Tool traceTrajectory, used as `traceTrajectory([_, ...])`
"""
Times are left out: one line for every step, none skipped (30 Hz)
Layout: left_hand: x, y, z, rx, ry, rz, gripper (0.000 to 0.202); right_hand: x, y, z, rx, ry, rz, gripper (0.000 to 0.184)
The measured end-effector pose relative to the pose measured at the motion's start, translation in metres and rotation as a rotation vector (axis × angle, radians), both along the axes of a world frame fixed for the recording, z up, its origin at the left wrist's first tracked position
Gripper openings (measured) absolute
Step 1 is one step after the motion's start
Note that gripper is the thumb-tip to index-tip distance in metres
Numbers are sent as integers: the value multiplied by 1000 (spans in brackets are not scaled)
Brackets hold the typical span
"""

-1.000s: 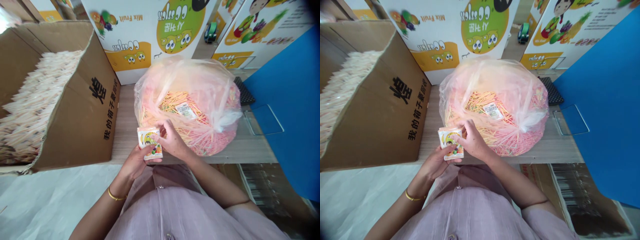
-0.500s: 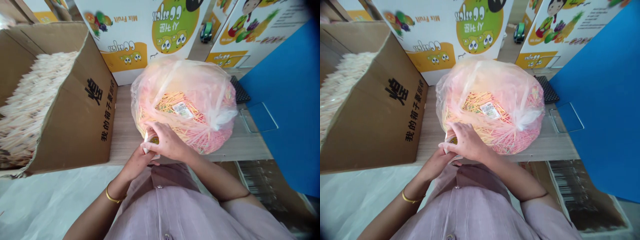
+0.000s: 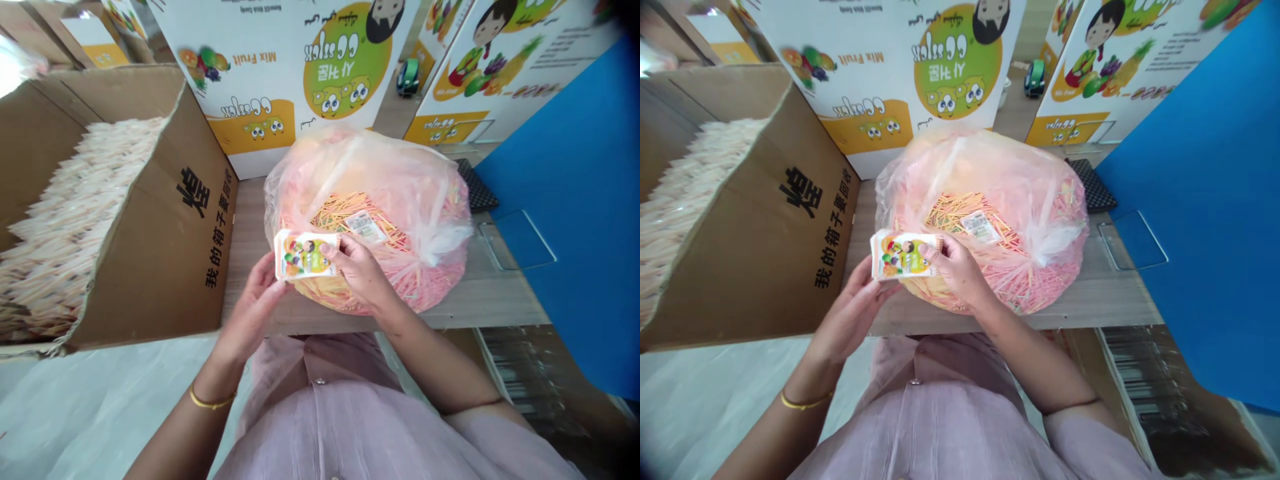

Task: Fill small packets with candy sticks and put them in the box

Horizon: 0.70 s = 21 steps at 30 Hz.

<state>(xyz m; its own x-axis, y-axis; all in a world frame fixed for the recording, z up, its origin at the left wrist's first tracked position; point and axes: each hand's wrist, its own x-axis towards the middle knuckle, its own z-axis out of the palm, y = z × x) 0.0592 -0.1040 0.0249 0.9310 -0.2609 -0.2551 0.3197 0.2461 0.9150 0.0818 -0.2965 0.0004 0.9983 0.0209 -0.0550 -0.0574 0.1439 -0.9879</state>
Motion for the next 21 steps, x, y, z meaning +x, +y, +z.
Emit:
traceTrajectory([-3, -9, -2, -37, -34, -4, 58, -1, 11, -3, 150, 42, -41, 38])
traceTrajectory([-6, -19, -4, -67, -33, -25, 62, -4, 22, -5, 268, 81, -49, 42])
traceTrajectory([-9, -28, -7, -88, -13, -17, 61, -8, 33, -6, 351, 114, -43, 46])
traceTrajectory([-11, -36, -10, -103, 1, 29, 58, -12, 43, -7, 400, 140, -34, 49])
traceTrajectory([-11, -43, -12, -116, 1, 108, 53, -17, 50, -8, 422, 157, -14, 52])
traceTrajectory([-10, -46, -13, -124, -7, 186, 49, -21, 54, -8, 418, 163, 20, 54])
traceTrajectory([-7, -47, -13, -132, -16, 252, 47, -24, 55, -9, 382, 159, 80, 55])
traceTrajectory([-4, -45, -13, -143, -18, 291, 46, -26, 52, -10, 313, 148, 142, 54])
traceTrajectory([-1, -41, -11, -153, -7, 302, 47, -26, 47, -11, 217, 128, 185, 53])
traceTrajectory([2, -37, -9, -155, 25, 289, 50, -25, 40, -13, 98, 97, 179, 53])
traceTrajectory([5, -32, -7, -144, 75, 257, 52, -23, 32, -14, -30, 52, 119, 52])
traceTrajectory([6, -27, -6, -116, 141, 214, 53, -21, 25, -16, -148, 2, 24, 52])
traceTrajectory([7, -23, -6, -73, 206, 167, 52, -18, 18, -17, -240, -42, -73, 52])
traceTrajectory([7, -21, -6, -27, 262, 118, 50, -15, 13, -17, -302, -75, -138, 52])
traceTrajectory([6, -19, -6, 8, 302, 69, 48, -13, 9, -17, -341, -96, -149, 53])
traceTrajectory([4, -18, -6, 23, 321, 23, 45, -11, 8, -17, -357, -105, -114, 54])
traceTrajectory([2, -18, -6, 16, 323, -17, 44, -10, 7, -17, -345, -99, -45, 54])
traceTrajectory([0, -18, -5, -10, 318, -50, 44, -10, 7, -17, -316, -81, 33, 53])
traceTrajectory([-1, -19, -4, -44, 314, -77, 44, -9, 8, -17, -273, -55, 103, 49])
traceTrajectory([-2, -19, -2, -74, 317, -91, 43, -9, 8, -17, -217, -26, 158, 45])
traceTrajectory([-2, -19, -1, -92, 328, -89, 42, -10, 8, -17, -154, 4, 192, 42])
